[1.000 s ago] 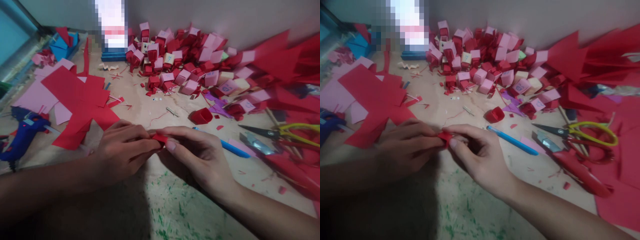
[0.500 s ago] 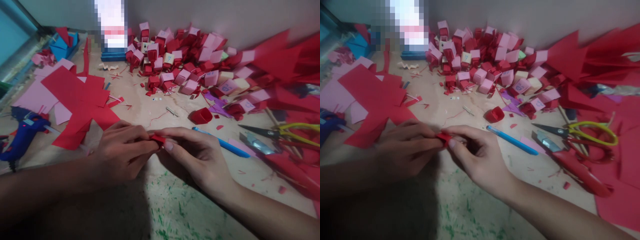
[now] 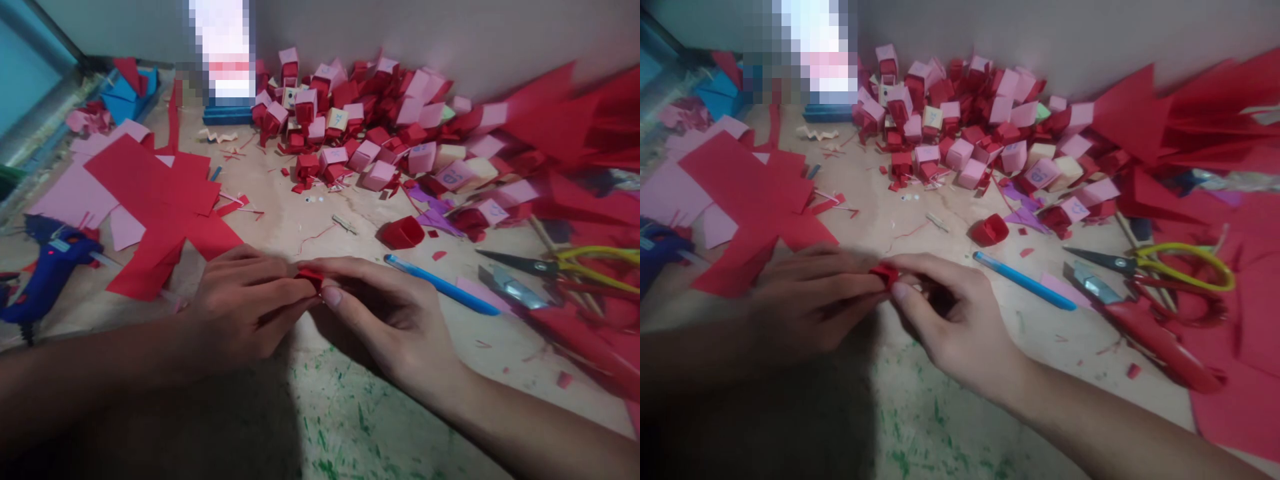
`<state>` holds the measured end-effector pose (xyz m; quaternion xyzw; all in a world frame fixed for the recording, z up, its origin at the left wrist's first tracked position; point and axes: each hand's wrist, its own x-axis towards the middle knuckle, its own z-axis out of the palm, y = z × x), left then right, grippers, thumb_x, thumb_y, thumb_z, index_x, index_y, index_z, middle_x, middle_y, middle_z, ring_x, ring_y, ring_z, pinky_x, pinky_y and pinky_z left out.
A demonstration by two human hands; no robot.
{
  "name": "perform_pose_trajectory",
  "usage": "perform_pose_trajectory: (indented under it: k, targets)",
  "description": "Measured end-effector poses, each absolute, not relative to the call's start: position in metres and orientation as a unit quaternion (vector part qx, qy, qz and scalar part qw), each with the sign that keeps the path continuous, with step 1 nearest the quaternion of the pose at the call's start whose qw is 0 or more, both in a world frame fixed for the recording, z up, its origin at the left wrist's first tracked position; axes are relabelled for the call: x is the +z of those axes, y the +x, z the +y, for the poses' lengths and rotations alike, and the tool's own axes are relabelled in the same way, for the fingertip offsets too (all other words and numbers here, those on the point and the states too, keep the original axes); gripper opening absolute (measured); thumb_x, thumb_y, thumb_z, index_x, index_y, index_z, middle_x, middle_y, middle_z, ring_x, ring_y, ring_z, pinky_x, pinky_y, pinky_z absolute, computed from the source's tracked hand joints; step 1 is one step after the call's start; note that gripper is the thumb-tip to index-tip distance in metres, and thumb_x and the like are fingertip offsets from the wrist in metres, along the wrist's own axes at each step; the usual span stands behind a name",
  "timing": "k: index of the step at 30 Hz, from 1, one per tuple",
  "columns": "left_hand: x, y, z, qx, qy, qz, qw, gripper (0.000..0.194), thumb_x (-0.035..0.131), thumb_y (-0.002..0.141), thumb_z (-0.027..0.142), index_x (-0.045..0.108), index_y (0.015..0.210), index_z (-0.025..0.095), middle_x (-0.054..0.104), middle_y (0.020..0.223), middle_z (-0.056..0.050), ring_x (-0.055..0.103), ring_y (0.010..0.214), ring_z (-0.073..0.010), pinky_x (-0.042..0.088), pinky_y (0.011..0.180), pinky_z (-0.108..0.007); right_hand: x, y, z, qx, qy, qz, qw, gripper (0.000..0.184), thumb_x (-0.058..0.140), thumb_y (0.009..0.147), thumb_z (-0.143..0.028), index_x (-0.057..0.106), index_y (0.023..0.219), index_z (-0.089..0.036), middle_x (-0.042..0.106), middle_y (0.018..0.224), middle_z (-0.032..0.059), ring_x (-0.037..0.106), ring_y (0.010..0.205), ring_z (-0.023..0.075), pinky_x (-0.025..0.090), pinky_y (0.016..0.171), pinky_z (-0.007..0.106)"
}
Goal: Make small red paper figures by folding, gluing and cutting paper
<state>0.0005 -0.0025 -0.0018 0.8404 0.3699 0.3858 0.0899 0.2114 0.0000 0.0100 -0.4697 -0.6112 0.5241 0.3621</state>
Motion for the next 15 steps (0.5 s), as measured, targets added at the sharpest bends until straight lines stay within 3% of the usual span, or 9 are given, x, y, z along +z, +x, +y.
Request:
perform_pose_trajectory:
  k: [4, 15]
  targets:
    - [-0.0051, -0.0012, -0.0021, 0.391, 0.838, 0.371, 0.089, 0.006, 0.069, 0.101, 0.018, 0.073, 0.099, 0.021, 0.075, 0.077, 0.003, 0.068, 0.068, -0.0114, 0.051, 0.068, -0.028, 0.0092, 0.2104, 0.0026, 0.528, -0.474, -0.604, 0.363, 0.018, 0.077, 0.094, -0.029, 0.083, 0.111, -0.023, 0.083, 0.101, 0.0077, 0.077, 0.083, 0.0220, 0.057, 0.055, 0.028]
    - [0.0009, 0.0028, -0.0020, 0.404, 0.828, 0.375, 0.102, 0.005, 0.073, 0.097, 0.016, 0.071, 0.098, 0.020, 0.078, 0.083, 0.002, 0.071, 0.073, -0.0107, 0.055, 0.072, -0.025, 0.0084, 0.2120, 0.0031, 0.571, -0.469, -0.567, 0.363, 0.019, 0.078, 0.094, -0.030, 0.081, 0.112, -0.023, 0.082, 0.098, 0.0073, 0.076, 0.080, 0.0206, 0.056, 0.058, 0.029]
